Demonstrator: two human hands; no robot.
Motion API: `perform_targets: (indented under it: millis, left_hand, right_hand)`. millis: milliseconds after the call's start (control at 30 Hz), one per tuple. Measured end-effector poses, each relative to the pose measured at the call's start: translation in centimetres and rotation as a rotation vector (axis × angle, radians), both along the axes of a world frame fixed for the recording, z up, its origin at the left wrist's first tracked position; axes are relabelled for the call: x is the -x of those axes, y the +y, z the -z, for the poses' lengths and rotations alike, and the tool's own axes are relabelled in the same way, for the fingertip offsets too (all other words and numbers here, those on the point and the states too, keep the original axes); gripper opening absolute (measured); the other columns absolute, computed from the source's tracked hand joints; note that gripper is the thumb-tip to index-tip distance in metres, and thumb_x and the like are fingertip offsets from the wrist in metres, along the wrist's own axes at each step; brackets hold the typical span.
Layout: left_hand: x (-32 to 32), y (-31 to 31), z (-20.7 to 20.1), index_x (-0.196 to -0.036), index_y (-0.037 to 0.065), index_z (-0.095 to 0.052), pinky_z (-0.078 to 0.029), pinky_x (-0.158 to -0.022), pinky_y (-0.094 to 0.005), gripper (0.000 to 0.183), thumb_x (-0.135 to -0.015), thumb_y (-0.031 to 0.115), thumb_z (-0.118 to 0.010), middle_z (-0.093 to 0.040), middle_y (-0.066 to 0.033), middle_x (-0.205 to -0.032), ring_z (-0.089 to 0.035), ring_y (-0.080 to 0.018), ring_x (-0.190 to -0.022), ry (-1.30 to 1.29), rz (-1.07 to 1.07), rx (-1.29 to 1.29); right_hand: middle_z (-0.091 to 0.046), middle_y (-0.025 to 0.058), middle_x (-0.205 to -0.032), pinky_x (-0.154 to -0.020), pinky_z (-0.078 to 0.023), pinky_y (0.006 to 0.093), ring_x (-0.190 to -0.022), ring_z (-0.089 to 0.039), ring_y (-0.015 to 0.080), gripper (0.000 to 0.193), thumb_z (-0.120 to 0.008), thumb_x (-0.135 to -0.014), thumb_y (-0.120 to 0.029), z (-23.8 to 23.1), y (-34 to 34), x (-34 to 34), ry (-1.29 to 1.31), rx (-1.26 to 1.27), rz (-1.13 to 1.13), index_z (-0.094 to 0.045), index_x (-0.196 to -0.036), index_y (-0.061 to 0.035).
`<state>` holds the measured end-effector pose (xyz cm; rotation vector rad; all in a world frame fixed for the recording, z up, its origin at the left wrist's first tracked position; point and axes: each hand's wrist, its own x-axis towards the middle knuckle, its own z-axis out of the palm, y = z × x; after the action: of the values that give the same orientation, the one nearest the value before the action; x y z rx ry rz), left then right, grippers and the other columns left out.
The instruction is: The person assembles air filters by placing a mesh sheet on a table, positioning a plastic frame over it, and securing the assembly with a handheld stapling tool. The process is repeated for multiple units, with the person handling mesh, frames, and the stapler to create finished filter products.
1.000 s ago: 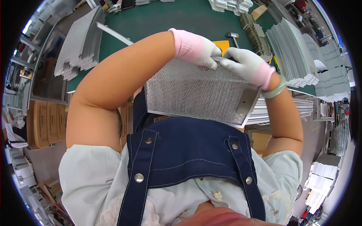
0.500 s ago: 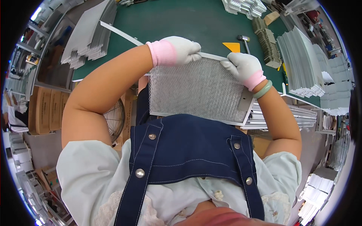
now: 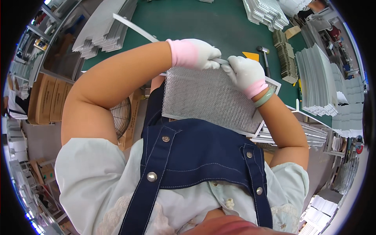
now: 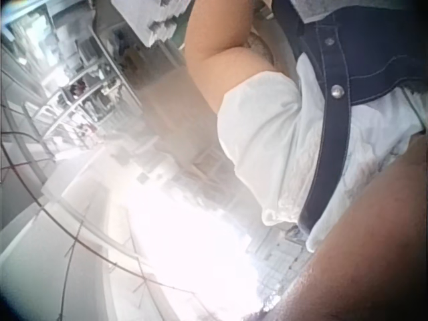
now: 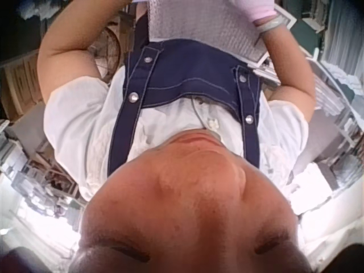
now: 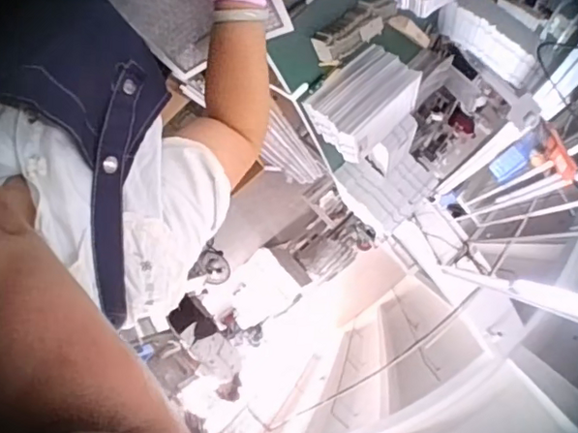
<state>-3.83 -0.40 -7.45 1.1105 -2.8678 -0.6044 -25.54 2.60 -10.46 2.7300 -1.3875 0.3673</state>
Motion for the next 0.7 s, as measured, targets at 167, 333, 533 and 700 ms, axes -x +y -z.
perform_targets:
  millis: [167, 333, 533, 700]
  left_hand:
    - [-1.5, 0.5, 2.7, -0.088, 0.007, -0.058, -0.051, -0.062, -0.0443, 0.026, -0.097, 0.031, -0.051, -0.061, -0.0111, -0.065, -0.062, -0.035, -0.063, 0.019, 0.017, 0.397]
    - [-2.6, -0.4, 2.4, -0.105, 0.003, -0.063, -0.05, -0.085, -0.0432, 0.039, -0.1, 0.037, -0.046, -0.066, -0.0175, -0.091, -0.064, -0.035, -0.092, 0.007, -0.067, -0.023]
    - [-2.3, 0.7, 2.9, -0.095, 0.003, -0.061, -0.051, -0.079, -0.0454, 0.035, -0.098, 0.035, -0.049, -0.066, -0.0156, -0.083, -0.065, -0.0363, -0.083, -0.103, -0.134, 0.091]
    - [-2.8, 2.9, 3.1, -0.088, 0.007, -0.058, -0.051, -0.07, -0.0444, 0.025, -0.085, 0.031, -0.065, -0.063, -0.0123, -0.074, -0.063, -0.0344, -0.072, 0.072, -0.117, 0.476]
  right_hand:
    - [-0.063, 0.0128, -0.077, -0.071, -0.05, 0.0449, -0.079, -0.063, 0.0341, 0.031, -0.054, -0.095, -0.037, 0.3, -0.4, 0.3, -0.127, -0.067, -0.027, -0.061, -0.088, -0.0086]
    - [-0.063, 0.0133, -0.078, -0.072, -0.048, 0.0469, -0.079, -0.062, 0.0359, 0.032, -0.052, -0.096, -0.036, 1.0, -1.6, 0.7, -0.242, -0.374, -0.021, -0.061, -0.087, -0.007]
    - [-0.062, 0.0114, -0.074, -0.065, -0.049, 0.0456, -0.072, -0.063, 0.0336, 0.031, -0.055, -0.094, -0.036, 2.6, -0.9, -0.5, -0.011, 0.058, -0.021, -0.058, -0.081, -0.0078]
    - [-0.062, 0.0132, -0.073, -0.065, -0.049, 0.0446, -0.072, -0.063, 0.0346, 0.034, -0.054, -0.095, -0.039, 2.0, 0.1, 0.1, -0.161, 0.014, -0.02, -0.061, -0.082, -0.0083]
